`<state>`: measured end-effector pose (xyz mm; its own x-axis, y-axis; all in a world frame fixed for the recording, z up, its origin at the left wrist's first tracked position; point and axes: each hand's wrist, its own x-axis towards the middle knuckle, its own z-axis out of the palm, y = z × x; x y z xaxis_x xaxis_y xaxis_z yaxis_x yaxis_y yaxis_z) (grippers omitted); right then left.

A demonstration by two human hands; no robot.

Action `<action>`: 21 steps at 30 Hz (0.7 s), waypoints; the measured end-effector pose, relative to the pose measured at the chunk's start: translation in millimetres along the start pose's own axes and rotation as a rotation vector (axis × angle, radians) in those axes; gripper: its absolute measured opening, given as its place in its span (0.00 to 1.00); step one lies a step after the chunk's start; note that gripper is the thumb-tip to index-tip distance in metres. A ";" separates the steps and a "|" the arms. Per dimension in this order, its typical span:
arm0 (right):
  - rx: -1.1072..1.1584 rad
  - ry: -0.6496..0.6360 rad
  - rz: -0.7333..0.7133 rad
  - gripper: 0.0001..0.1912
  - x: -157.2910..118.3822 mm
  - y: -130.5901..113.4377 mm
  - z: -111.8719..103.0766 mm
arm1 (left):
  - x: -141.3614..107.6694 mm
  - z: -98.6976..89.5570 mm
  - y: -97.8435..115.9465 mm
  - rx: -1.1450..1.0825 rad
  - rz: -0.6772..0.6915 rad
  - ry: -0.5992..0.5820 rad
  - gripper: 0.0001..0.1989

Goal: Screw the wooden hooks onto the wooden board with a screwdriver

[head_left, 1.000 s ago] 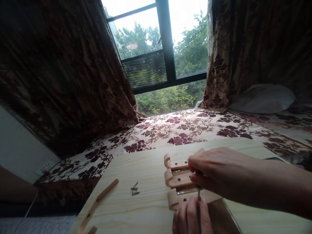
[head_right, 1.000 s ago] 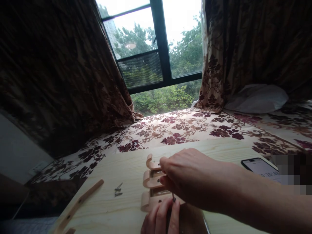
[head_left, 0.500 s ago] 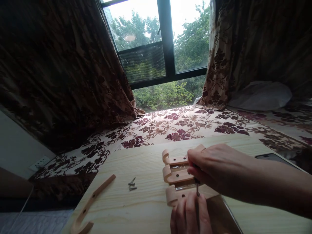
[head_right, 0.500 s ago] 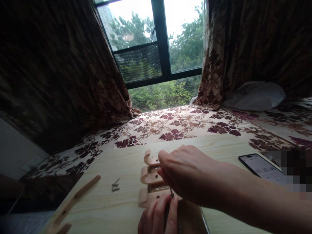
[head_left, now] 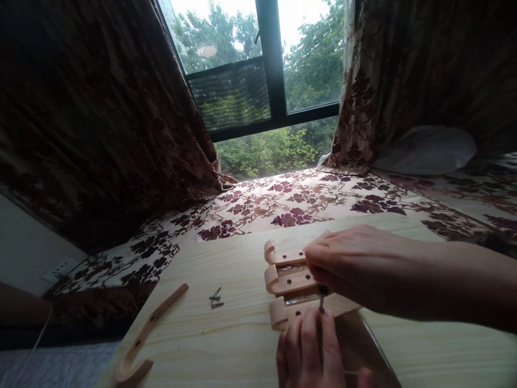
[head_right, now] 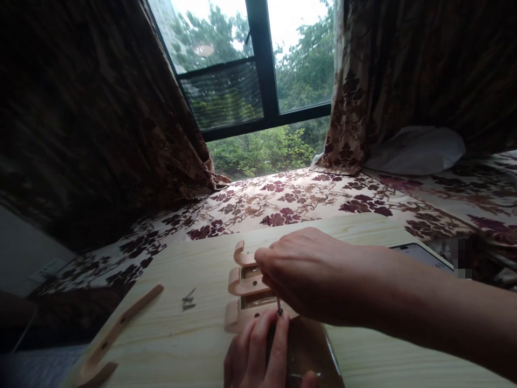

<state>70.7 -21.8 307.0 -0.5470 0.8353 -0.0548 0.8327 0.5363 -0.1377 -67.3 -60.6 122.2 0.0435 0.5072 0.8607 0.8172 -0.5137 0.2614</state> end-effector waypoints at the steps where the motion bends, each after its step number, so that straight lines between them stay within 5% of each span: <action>1: 0.001 0.007 0.000 0.11 0.8 0.5 1.9 | -0.2 0.2 0.0 -0.001 0.000 -0.003 0.25; 11: -0.012 0.042 -0.025 0.06 -6.8 4.4 -2.6 | -5.1 3.0 -0.8 -0.061 -0.004 0.020 0.24; 21: -0.013 0.011 -0.034 0.12 2.0 0.4 0.3 | -1.8 0.8 0.1 -0.064 0.003 0.018 0.24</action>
<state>70.0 -20.0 306.5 -0.5741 0.8179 -0.0394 0.8148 0.5659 -0.1260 -66.8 -61.0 120.3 0.0349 0.4937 0.8690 0.7785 -0.5586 0.2861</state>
